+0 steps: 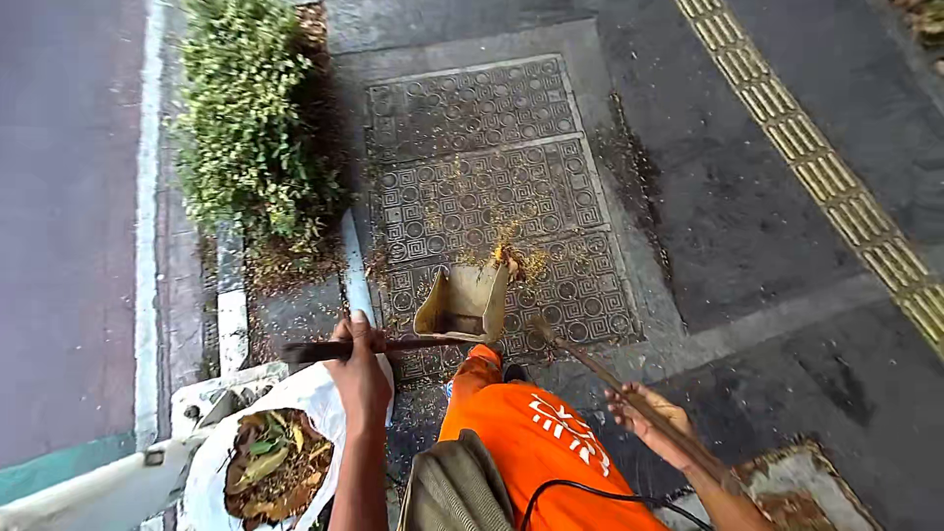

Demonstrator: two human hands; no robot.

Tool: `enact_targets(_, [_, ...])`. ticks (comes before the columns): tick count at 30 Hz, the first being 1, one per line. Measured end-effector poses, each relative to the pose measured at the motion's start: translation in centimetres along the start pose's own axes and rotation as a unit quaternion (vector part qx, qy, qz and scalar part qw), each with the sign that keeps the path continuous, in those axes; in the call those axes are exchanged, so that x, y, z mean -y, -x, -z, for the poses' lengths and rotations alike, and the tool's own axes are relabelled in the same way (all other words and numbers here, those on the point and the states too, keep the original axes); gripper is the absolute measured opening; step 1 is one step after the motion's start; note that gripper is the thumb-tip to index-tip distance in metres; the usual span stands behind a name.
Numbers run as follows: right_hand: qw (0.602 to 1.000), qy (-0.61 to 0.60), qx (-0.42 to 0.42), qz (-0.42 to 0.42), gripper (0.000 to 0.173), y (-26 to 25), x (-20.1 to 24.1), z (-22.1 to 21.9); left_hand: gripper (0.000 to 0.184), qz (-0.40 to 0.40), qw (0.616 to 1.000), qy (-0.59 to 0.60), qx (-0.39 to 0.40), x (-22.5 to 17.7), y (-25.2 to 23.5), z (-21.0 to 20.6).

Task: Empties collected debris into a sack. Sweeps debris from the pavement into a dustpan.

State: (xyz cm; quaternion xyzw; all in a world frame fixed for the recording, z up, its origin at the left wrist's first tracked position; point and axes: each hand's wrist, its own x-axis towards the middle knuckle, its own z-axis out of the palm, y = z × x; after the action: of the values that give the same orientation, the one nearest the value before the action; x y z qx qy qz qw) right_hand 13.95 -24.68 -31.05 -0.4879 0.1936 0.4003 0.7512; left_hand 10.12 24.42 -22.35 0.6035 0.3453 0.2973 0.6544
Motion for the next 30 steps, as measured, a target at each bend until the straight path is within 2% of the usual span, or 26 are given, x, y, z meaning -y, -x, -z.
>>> enact_targets(1, [0.996,-0.017,-0.059,-0.057,0.021,0.5,0.0,-0.4,0.025,0.018,0.999,-0.026,0.020,3.0,-0.8,-0.2])
enact_targets(2, [0.984,0.035,-0.140,-0.107,0.021,0.2,-0.1,-1.2,0.023,0.028,0.997,-0.054,0.049,6.2,-1.6,-0.5])
enact_targets(3, [0.954,0.154,-0.209,-0.148,0.018,-0.8,-0.4,-2.0,0.022,0.036,0.992,-0.088,0.081,9.1,-2.4,-1.0])
enact_targets(4, [0.900,0.315,-0.247,-0.172,0.017,-1.7,-0.8,-2.6,0.023,0.042,0.984,-0.132,0.114,11.8,-2.7,-1.7])
enact_targets(5, [0.831,0.461,-0.250,-0.184,0.016,-2.4,-1.1,-3.1,0.026,0.044,0.973,-0.173,0.146,14.1,-2.7,-2.4])
enact_targets(6, [0.779,0.550,-0.240,-0.184,0.017,-3.3,-0.9,-3.5,0.029,0.049,0.961,-0.209,0.175,15.8,-2.8,-3.3])
enact_targets(7, [0.752,0.594,-0.230,-0.169,0.027,-4.4,-0.4,-3.7,0.030,0.057,0.950,-0.237,0.195,16.9,-3.0,-4.5])
enact_targets(9, [0.724,0.637,-0.217,-0.149,0.056,-6.7,1.2,-3.5,0.030,0.083,0.932,-0.273,0.222,17.9,-3.4,-5.9])
enact_targets(11, [0.676,0.691,-0.202,-0.155,0.072,-10.5,4.2,-2.4,0.031,0.105,0.918,-0.298,0.242,18.8,-4.2,-6.2])
enact_targets(14, [0.560,0.790,-0.181,-0.171,0.075,-18.2,11.9,0.1,0.030,0.141,0.907,-0.307,0.252,19.7,-5.2,-5.5])
enact_targets(16, [0.518,0.815,-0.192,-0.176,0.062,-24.5,19.7,-0.2,0.028,0.158,0.909,-0.310,0.230,19.8,-5.4,-5.0])
enact_targets(19, [0.516,0.812,-0.221,-0.157,0.041,-35.5,30.2,-3.6,0.023,0.165,0.933,-0.284,0.147,20.5,-5.2,-4.6])
enact_targets(21, [0.517,0.814,-0.232,-0.127,0.032,-42.7,33.4,-5.7,0.017,0.168,0.951,-0.246,0.081,21.5,-4.5,-4.8])
enact_targets(23, [0.513,0.819,-0.229,-0.119,0.028,-49.3,34.6,-8.3,0.015,0.170,0.958,-0.227,0.034,22.1,-4.7,-6.7])
enact_targets(26, [0.527,0.817,-0.193,-0.129,0.031,-54.9,32.1,-8.9,0.017,0.192,0.958,-0.215,0.007,22.3,-5.0,-10.5])
enact_targets(28, [0.530,0.826,-0.156,-0.107,0.034,-54.5,28.1,-8.3,0.018,0.196,0.953,-0.229,0.021,22.7,-5.7,-12.9])
enact_targets(30, [0.511,0.847,-0.115,-0.091,0.038,-52.0,23.6,-7.1,0.019,0.201,0.946,-0.251,0.038,23.5,-6.2,-14.6])
